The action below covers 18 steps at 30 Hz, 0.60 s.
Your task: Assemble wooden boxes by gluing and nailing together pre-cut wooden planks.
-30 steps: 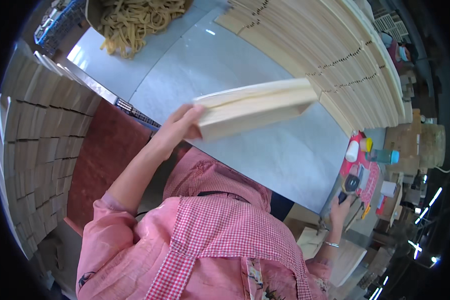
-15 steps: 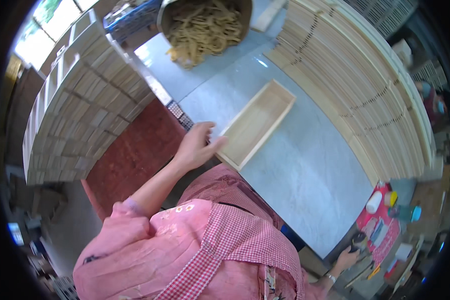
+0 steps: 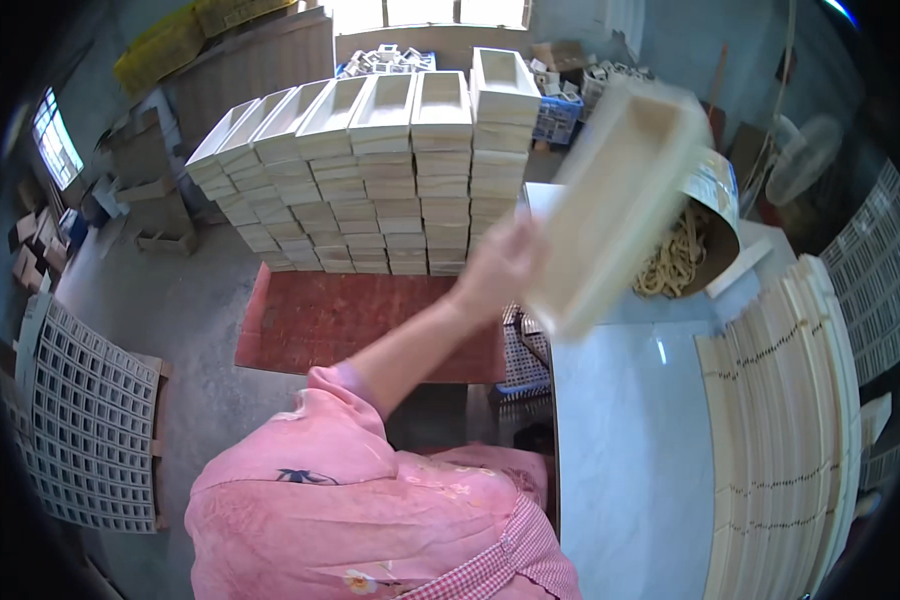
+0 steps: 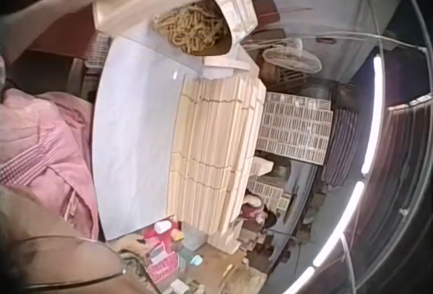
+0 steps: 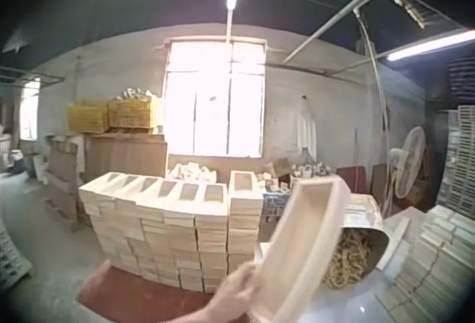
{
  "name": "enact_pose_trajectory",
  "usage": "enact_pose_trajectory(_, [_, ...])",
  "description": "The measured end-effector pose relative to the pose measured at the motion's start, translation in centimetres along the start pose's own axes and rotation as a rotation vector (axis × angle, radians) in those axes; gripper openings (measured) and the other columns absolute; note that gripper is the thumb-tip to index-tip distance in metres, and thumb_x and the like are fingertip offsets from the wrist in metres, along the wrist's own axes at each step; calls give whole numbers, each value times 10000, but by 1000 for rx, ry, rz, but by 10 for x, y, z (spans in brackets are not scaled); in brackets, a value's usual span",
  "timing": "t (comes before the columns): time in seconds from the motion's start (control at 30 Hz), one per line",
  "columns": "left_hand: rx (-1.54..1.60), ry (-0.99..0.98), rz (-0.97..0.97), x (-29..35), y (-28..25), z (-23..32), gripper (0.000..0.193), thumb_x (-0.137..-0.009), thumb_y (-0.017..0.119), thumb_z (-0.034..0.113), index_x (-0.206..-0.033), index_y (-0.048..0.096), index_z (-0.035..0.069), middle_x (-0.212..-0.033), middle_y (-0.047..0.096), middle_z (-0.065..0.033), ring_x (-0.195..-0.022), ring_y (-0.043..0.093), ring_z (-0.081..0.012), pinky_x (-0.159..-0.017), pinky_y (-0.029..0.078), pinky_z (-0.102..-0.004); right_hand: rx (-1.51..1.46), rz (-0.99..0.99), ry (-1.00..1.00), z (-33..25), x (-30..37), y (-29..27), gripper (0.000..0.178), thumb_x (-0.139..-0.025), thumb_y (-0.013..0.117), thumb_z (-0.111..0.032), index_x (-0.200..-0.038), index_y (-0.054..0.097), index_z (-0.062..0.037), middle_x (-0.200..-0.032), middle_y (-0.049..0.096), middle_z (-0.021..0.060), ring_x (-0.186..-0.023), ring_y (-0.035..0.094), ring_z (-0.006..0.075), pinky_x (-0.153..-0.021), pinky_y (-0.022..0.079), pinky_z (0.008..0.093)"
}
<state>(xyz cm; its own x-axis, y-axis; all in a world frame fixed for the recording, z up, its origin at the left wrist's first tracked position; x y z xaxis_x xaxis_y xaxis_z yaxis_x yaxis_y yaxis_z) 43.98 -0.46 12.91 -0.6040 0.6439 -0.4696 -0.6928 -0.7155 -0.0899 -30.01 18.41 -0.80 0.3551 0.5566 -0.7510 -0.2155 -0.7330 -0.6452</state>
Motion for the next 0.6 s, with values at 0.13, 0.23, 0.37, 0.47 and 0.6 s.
enact_pose_trajectory(0.13, [-229,85,369,-112,-121,10,434,-885,554,81,-1304,601,-18,-1029,726,-185,-866,698,-266,-742,554,-373,6,-60,27,-24,-13,42,294,-869,646,-164,-1079,639,42,-1000,601,281,-921,560,468,-922,464,510])
enact_pose_trajectory(0.23, [-386,-3,512,-198,-202,-17,424,-869,508,63,-1265,611,-47,-1011,719,-202,-858,694,-282,-735,555,-374,8,-133,28,-39,-23,75,323,-851,667,-158,-1097,639,49,-1012,602,283,-941,566,469,-945,463,499])
enact_pose_trajectory(0.37, [-347,-169,562,-237,-216,-38,408,-851,525,51,-1225,621,-81,-1017,705,-217,-869,688,-295,-725,560,-370,-50,-169,46,-28,-12,103,349,-837,688,-154,-1116,640,51,-1030,606,279,-958,574,461,-956,466,491])
enact_pose_trajectory(0.47, [-280,-405,551,-253,-205,-53,424,-830,589,44,-1224,619,-111,-1053,689,-232,-905,683,-312,-727,567,-375,-106,-188,61,-23,-6,121,366,-830,702,-153,-1128,641,51,-1043,609,273,-969,579,453,-958,470,487])
enact_pose_trajectory(0.6, [-39,-456,292,-281,-209,-124,412,-895,675,225,-1218,623,-25,-1037,671,-176,-842,650,-226,-667,552,-313,-409,-302,9,-19,10,87,404,-839,696,-100,-1218,624,23,-1104,631,227,-1028,596,381,-992,471,451])
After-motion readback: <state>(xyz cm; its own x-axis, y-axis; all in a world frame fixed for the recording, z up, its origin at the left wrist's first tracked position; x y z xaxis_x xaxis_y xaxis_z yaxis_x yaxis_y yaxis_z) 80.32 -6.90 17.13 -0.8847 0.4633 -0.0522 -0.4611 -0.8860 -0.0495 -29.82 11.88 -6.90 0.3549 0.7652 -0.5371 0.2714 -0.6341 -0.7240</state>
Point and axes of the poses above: each hand's wrist, its own x-axis away from the middle knuckle, its own y-axis out of the palm, z = x × y, the point moved 3 cm from there along -x, towards the middle knuckle
